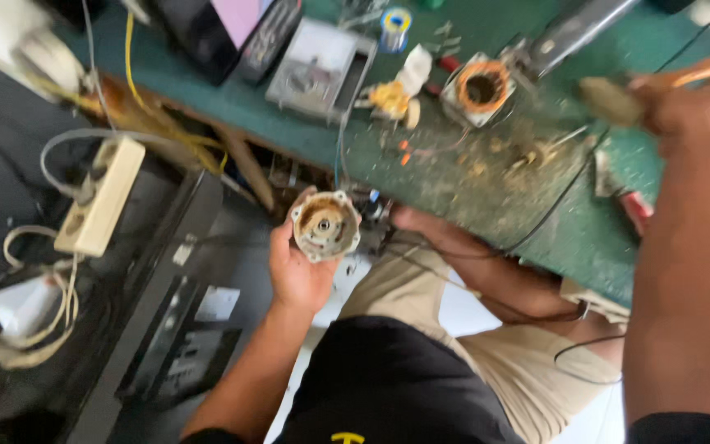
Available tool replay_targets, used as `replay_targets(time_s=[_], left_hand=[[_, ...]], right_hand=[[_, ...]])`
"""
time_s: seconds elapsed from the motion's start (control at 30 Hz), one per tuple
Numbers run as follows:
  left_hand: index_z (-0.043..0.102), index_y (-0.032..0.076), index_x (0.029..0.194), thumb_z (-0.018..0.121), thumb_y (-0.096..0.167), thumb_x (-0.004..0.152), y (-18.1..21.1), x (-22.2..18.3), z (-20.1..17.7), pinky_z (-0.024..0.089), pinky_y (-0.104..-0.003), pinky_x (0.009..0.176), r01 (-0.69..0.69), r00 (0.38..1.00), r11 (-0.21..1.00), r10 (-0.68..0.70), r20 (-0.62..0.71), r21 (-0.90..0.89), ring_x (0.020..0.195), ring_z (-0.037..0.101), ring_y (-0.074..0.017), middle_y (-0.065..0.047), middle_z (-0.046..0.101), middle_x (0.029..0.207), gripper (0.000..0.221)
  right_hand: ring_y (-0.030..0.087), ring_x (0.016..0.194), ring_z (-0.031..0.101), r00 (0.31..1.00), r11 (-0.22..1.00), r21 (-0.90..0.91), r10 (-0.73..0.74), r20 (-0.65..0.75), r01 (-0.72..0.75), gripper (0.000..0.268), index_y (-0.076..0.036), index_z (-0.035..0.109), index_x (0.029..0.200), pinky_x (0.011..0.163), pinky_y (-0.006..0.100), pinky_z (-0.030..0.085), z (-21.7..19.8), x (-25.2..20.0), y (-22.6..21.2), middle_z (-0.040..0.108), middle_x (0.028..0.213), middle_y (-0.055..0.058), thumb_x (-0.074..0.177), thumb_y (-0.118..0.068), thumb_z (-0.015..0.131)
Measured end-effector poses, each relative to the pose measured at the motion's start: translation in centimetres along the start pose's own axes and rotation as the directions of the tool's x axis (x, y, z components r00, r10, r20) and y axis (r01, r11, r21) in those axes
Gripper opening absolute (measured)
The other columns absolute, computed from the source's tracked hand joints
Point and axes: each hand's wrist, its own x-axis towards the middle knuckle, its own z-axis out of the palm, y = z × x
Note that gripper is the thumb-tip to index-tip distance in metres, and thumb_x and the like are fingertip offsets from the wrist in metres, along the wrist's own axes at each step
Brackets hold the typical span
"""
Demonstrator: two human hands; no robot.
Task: The person brushes dust off an electronic component, wipes the internal shaft with a cloth, and reassembles the motor housing.
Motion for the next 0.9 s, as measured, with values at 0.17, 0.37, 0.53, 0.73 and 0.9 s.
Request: replay_targets(time_s=[0.17,0.37,0.53,0.73,0.9], left_hand=[[0.069,0.01,0.135,0.06,0.035,0.101,-1.1,-2.1,-6.3,0.058,-0.06,0.106,0.006,0.992,0.997,-0.015,-0.123,-0.075,0.122,0.069,-0.0373,-0.018,0.072,0.134,0.043],[0.073,0.017,0.132,0.053,0.04,0.096,-2.6,-3.6,-11.9,0.058,-0.046,0.084,0.111,0.938,0.979,-0.046,-0.342,0.173,0.113,0.07,-0.0313,-0.014,0.076,0.123,0.047],[0.063,0.02,0.146,0.053,0.038,0.103,-3.4,-2.9,-14.3,0.059,-0.049,0.091,0.079,0.974,0.934,0.002,-0.225,0.35,0.117,0.07,-0.0311,-0.016,0.072,0.13,0.048],[0.057,0.017,0.155,0.054,0.041,0.109,-4.1,-2.8,-17.0,0.056,-0.058,0.109,0.112,0.972,0.906,-0.014,-0.235,0.408,0.128,0.067,-0.0385,-0.022,0.068,0.142,0.051],[0.066,0.024,0.147,0.055,0.047,0.107,-5.6,-2.5,-20.3,0.061,-0.059,0.1,0.224,0.935,0.933,-0.125,-0.333,0.28,0.121,0.072,-0.0396,-0.019,0.071,0.136,0.047]], right_hand=[[0.041,0.123,0.045,0.061,0.285,0.124,-0.564,0.824,0.95,0.079,-0.005,0.044,0.138,0.105,0.056,0.041,15.4,0.4,10.5,0.044,0.138,0.021,0.067,-0.024,0.073],[0.045,0.13,0.055,0.469,0.248,-0.421,-0.187,0.863,0.873,0.119,0.001,0.065,0.139,0.112,0.046,0.045,29.2,-33.8,11.1,0.06,0.138,0.024,0.05,-0.071,0.098],[0.042,0.122,0.063,0.501,0.422,-0.408,-0.133,0.855,0.809,0.104,0.004,0.062,0.137,0.103,0.047,0.055,23.9,-39.9,7.4,0.064,0.135,0.02,0.063,-0.061,0.097],[0.041,0.11,0.075,0.175,0.386,0.473,-0.885,0.431,0.792,0.02,0.004,0.077,0.102,0.108,0.047,0.056,12.3,-48.1,9.8,0.078,0.108,0.021,0.089,-0.004,0.089],[0.043,0.116,0.076,-0.081,0.254,0.631,-0.889,0.451,0.733,0.033,0.002,0.082,0.11,0.104,0.054,0.06,17.3,-48.4,12.9,0.077,0.121,0.019,0.097,-0.028,0.077]])
